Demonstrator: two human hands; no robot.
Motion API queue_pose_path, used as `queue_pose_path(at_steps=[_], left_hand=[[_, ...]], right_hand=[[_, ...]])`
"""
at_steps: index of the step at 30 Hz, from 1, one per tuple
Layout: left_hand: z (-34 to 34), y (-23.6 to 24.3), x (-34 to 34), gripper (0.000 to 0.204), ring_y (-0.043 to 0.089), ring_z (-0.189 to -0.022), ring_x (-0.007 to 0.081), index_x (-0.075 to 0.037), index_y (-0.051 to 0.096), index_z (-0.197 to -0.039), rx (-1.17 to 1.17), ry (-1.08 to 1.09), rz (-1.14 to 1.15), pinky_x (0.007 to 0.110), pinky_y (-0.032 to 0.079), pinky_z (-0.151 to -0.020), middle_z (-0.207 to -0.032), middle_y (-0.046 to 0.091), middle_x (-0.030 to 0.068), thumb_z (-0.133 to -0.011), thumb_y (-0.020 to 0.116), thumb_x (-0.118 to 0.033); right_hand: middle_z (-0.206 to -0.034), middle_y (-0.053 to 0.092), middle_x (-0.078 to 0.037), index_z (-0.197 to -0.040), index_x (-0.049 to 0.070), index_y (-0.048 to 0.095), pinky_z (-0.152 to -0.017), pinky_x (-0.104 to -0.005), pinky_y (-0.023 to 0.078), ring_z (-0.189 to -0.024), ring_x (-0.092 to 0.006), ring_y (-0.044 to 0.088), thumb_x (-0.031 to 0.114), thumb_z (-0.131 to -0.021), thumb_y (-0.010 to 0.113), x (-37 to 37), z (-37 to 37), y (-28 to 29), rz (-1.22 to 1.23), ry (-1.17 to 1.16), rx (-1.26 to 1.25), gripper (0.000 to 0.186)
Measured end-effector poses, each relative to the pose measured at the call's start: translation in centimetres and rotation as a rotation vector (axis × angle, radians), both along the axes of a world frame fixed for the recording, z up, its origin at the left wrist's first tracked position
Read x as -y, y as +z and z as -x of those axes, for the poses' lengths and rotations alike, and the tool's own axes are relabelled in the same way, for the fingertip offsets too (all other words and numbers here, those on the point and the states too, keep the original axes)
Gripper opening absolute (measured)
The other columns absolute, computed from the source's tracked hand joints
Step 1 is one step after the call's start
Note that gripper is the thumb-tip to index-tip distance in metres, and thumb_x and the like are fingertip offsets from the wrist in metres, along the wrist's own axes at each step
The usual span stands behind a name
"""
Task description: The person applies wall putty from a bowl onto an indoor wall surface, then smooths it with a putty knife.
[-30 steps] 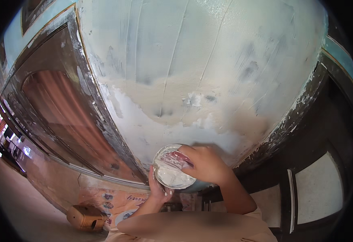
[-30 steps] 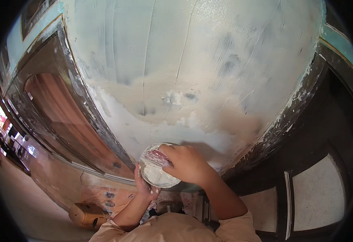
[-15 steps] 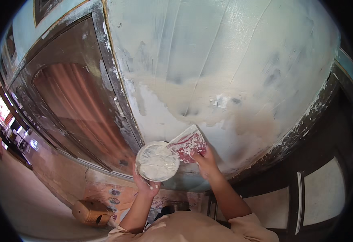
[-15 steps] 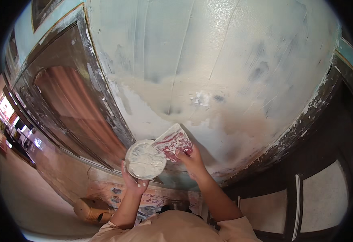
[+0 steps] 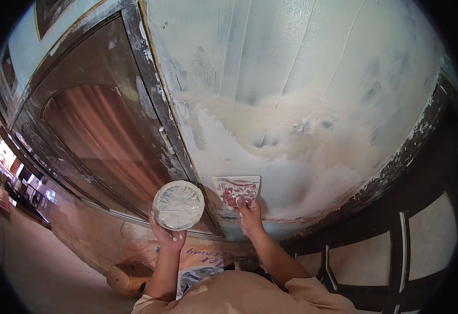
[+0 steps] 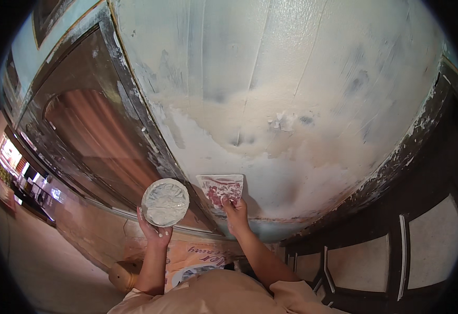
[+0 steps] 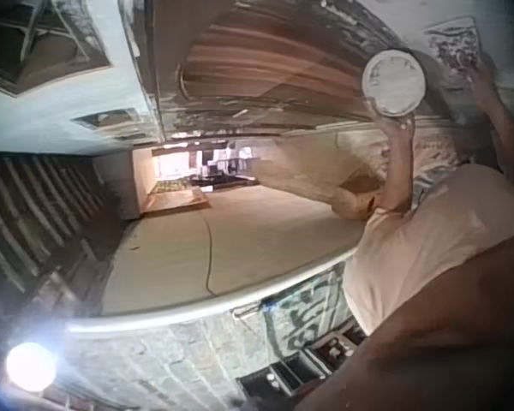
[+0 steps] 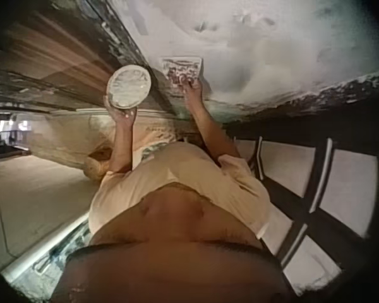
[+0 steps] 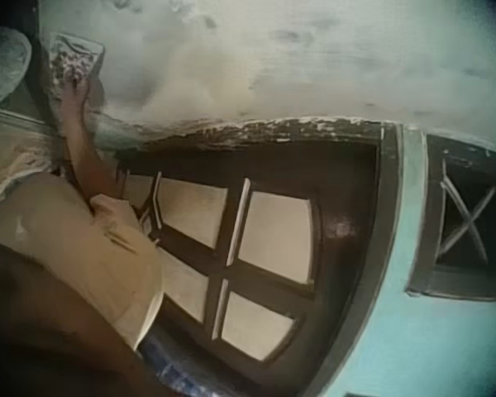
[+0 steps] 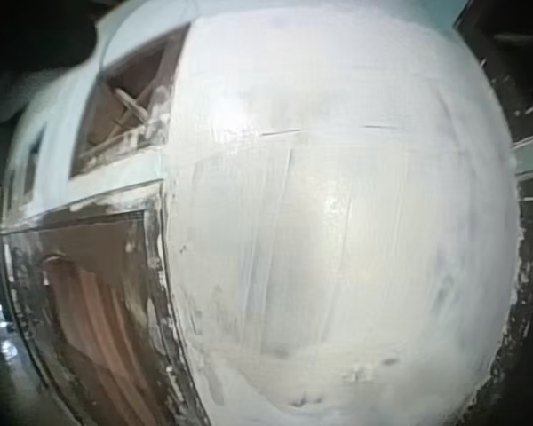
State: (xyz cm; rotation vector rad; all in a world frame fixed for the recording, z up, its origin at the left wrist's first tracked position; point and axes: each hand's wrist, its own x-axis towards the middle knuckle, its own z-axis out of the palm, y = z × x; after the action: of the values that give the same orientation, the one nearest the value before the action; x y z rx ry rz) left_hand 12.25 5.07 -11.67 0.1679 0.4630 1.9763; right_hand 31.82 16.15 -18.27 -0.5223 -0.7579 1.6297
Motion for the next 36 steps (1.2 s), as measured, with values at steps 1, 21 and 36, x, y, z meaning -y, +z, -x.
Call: queue_pose_path(at_steps=[1,21,36], left_hand=[[0.4,-0.1,0.1,0.06,0.049,-0.126,0.0333,-0.009,0.048,-0.136,-0.027,-0.009,-0.014,0.049,0.037,-0.108,-0.139,0.05,0.0111,-0.094,0.043,-0.052],[0.8,-0.3,-0.6,0.063,0.049,-0.126,0.0321,-0.01,0.045,-0.138,-0.077,-0.07,0.029,0.048,0.039,-0.107,-0.139,0.049,0.0106,-0.094,0.042,-0.055],[0.2,-0.5,0.1,0.063,0.05,-0.125,0.0316,-0.011,0.046,-0.138,-0.04,-0.11,0.029,0.047,0.041,-0.105,-0.138,0.05,0.0098,-0.093,0.041,-0.056]], right_hand=[[-0.097,0.064,0.002,-0.106,0.006,0.061,-0.07,-0.0242,0.044,-0.08,-0.0061,0.054,0.015,-0.094,0.064,-0.2,0.4,-0.2,0.033,-0.044,0.019,0.016],[-0.076,0.06,0.001,-0.098,0.001,0.06,-0.053,-0.0262,0.042,-0.06,-0.0071,0.05,0.023,-0.095,0.062,-1.4,1.2,-5.5,-0.167,-0.371,0.579,0.022],[-0.088,0.065,-0.003,-0.105,-0.002,0.062,-0.07,-0.027,0.047,-0.077,-0.0079,0.056,0.016,-0.096,0.06,-1.0,-0.4,-4.9,-0.163,-0.369,0.733,0.021]])
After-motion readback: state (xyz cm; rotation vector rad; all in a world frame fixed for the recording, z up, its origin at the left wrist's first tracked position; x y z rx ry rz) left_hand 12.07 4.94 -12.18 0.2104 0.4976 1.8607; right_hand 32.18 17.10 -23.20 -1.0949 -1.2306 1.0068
